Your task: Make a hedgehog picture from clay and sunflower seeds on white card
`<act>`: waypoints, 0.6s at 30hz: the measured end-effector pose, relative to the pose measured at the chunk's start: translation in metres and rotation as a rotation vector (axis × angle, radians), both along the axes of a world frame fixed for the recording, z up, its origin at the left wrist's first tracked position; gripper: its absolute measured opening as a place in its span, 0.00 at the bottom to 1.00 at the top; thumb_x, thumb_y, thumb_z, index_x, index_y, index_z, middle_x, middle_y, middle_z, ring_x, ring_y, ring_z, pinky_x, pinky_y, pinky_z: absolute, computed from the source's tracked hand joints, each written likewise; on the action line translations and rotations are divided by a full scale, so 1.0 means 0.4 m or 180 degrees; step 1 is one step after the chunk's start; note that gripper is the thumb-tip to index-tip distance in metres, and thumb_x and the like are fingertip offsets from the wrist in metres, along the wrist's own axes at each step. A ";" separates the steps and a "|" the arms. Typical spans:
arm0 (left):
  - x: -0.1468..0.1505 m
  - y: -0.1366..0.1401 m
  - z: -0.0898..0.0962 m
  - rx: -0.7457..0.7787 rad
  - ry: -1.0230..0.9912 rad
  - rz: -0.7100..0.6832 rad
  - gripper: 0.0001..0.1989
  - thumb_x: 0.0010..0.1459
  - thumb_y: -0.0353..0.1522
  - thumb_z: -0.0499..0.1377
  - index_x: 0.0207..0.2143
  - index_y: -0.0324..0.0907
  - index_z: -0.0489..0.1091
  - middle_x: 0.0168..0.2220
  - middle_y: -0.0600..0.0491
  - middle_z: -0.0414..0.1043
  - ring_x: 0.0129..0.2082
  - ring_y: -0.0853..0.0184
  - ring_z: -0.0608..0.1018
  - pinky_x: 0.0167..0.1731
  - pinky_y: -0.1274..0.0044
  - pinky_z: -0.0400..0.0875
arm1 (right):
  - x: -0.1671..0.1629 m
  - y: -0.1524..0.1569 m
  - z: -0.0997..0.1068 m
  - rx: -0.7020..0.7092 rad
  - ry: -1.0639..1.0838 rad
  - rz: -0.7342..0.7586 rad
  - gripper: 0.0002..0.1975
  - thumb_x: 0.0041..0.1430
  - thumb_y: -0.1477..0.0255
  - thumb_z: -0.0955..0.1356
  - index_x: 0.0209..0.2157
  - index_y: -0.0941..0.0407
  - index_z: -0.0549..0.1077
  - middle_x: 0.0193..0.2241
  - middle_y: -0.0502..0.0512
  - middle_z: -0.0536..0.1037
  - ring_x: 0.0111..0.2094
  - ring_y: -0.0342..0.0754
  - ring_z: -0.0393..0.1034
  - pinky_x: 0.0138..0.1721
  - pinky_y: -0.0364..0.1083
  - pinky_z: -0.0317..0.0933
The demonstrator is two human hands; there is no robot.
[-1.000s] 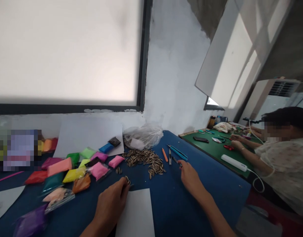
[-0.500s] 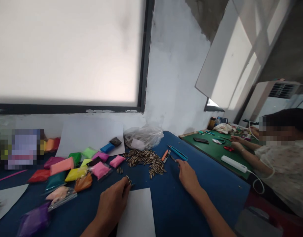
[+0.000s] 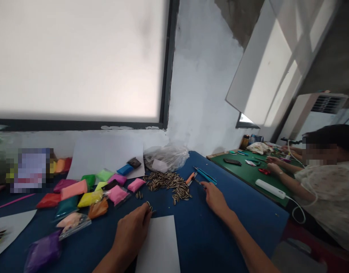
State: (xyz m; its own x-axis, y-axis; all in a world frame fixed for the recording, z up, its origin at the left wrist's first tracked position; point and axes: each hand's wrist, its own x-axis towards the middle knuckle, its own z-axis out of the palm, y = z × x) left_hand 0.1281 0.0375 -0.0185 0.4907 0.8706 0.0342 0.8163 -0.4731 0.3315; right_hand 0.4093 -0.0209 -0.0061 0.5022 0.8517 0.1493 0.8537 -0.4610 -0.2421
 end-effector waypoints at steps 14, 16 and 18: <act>-0.002 0.001 -0.003 0.0020 -0.0016 -0.0043 0.09 0.67 0.31 0.47 0.35 0.46 0.65 0.37 0.56 0.78 0.39 0.64 0.79 0.30 0.78 0.59 | -0.013 0.031 -0.015 0.0151 0.0198 0.0116 0.16 0.65 0.66 0.66 0.52 0.57 0.68 0.50 0.58 0.71 0.45 0.51 0.70 0.45 0.55 0.68; -0.001 0.000 0.000 0.0007 -0.0031 -0.0060 0.09 0.67 0.31 0.47 0.35 0.45 0.65 0.37 0.55 0.78 0.39 0.64 0.79 0.30 0.78 0.59 | -0.014 0.026 -0.016 0.0178 0.0222 0.0147 0.16 0.65 0.66 0.66 0.52 0.57 0.68 0.50 0.58 0.71 0.45 0.51 0.70 0.45 0.55 0.68; -0.002 -0.001 0.003 -0.0012 -0.0054 -0.0052 0.09 0.67 0.31 0.47 0.34 0.45 0.64 0.36 0.55 0.78 0.39 0.64 0.79 0.31 0.78 0.59 | -0.013 0.026 -0.017 0.0224 0.0226 0.0098 0.16 0.65 0.66 0.66 0.52 0.57 0.68 0.50 0.58 0.71 0.45 0.51 0.70 0.45 0.55 0.68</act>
